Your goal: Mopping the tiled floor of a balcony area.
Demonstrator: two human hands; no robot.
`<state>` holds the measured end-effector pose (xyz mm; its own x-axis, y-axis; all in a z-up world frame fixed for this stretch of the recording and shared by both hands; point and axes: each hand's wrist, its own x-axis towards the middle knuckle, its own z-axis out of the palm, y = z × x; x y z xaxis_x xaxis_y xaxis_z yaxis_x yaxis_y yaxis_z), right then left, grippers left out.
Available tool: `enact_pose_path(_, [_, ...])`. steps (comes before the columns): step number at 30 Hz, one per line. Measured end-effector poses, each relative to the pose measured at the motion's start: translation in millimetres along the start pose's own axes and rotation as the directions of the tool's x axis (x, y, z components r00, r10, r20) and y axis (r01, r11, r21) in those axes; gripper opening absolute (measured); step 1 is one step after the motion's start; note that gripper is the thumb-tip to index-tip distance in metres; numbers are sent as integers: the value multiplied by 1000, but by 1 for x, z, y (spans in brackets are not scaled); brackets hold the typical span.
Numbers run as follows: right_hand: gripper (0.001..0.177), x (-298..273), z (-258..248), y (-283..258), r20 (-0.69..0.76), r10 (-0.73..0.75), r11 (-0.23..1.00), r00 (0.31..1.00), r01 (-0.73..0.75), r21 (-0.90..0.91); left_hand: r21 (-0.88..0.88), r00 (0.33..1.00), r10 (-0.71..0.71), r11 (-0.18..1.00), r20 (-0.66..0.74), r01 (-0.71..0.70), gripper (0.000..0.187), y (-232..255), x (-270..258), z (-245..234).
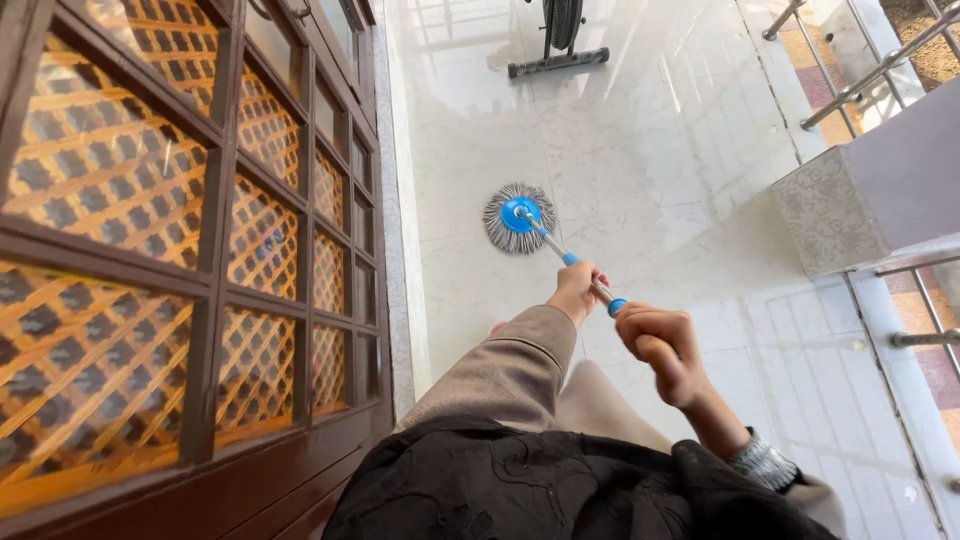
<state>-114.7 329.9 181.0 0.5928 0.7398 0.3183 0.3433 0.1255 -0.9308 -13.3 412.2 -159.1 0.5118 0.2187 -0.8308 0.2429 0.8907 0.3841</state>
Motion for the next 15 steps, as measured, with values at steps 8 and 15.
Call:
enact_pose_path(8, [19, 93, -11, 128, -3, -85, 996, 996, 84, -34, -77, 994, 96, 992, -60, -101, 32, 101, 19, 40])
enact_pose_path(15, [17, 238, -38, 187, -2, -130, 986, 992, 129, -110, 38, 991, 89, 995, 96, -93, 39, 202, 77, 68])
